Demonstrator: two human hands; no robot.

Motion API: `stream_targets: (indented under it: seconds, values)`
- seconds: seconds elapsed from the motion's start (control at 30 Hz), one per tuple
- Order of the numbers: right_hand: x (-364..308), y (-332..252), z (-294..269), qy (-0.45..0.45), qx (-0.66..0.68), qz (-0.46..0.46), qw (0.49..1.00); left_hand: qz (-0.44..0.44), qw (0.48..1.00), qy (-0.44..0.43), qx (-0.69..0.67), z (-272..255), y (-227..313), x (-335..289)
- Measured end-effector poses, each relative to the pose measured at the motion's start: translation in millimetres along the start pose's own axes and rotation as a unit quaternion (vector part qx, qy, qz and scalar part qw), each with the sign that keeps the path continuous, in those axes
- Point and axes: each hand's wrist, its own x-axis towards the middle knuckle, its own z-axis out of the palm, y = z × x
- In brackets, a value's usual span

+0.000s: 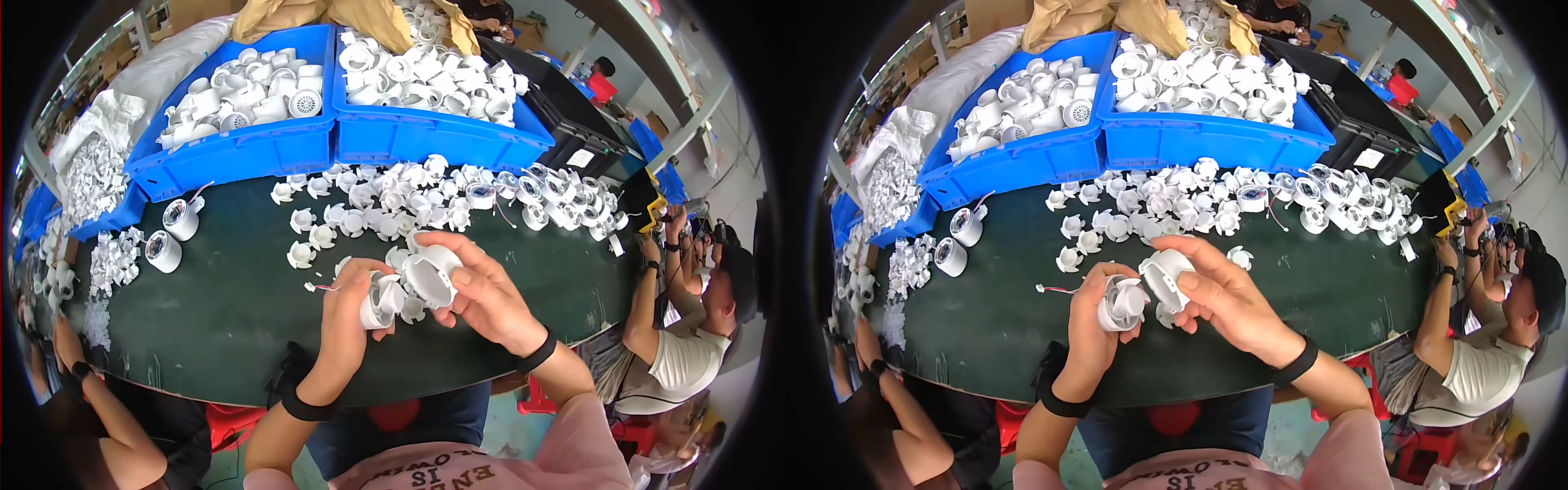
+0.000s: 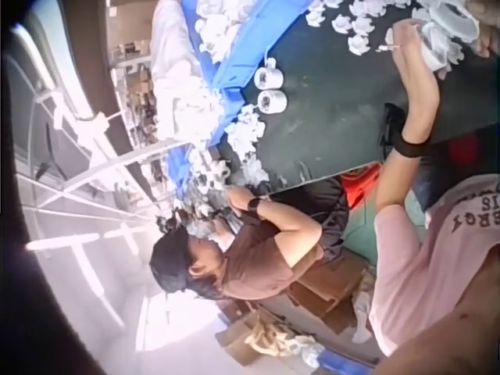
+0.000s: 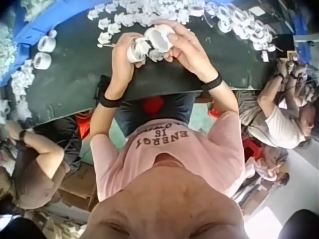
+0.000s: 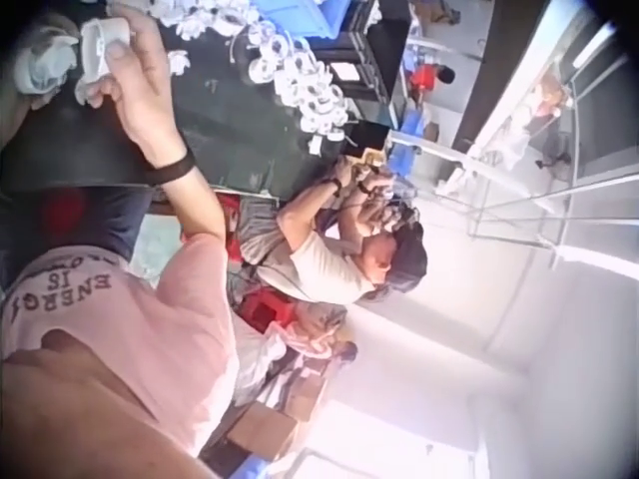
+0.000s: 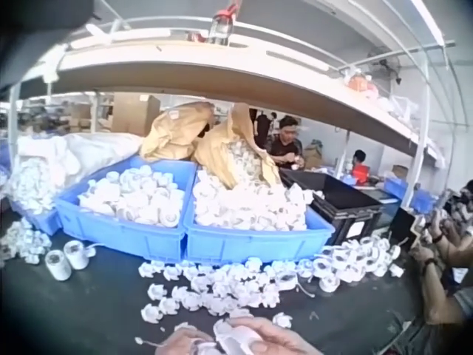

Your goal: The person assembles camera housings by picking up a base and a cover from bins, fitting them together, and placing the assembled unit onto the table. This process is repeated multiple times, occasionally moving items aside to clear space on the work surface.

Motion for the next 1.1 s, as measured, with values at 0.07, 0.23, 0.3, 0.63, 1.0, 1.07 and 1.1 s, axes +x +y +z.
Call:
stream_targets:
  seconds: [0.07, 0.23, 0.3, 0.63, 1.0, 1.07, 1.1]
  values:
    - [-10, 8, 5, -0.016, 0.068, 0.015, 0.997, 0.014, 1.0, 0.017, 0.023, 6, 5, -9]
    - [-24, 22, 14, -0.019, -0.004, -0.042, 0.999, 0.032, 0.996, 0.033, 0.081, 14, 13, -29]
    - [-29, 26, 16, -0.009, -0.03, -0.065, 0.997, 0.039, 0.993, 0.034, 0.106, 14, 10, -34]
    - [-40, 51, 23, -0.043, -0.084, -0.167, 0.981, 0.104, 0.977, 0.035, 0.18, 20, 6, -47]
    - [-47, 42, 27, -0.008, -0.406, -0.299, 0.863, 0.23, 0.939, 0.025, 0.256, 26, 6, -47]
    - [-53, 48, 33, -0.016, -0.381, -0.294, 0.876, 0.23, 0.934, 0.017, 0.274, 33, 11, -54]
    - [-56, 52, 33, -0.012, -0.358, -0.305, 0.882, 0.229, 0.93, 0.006, 0.286, 37, 10, -56]
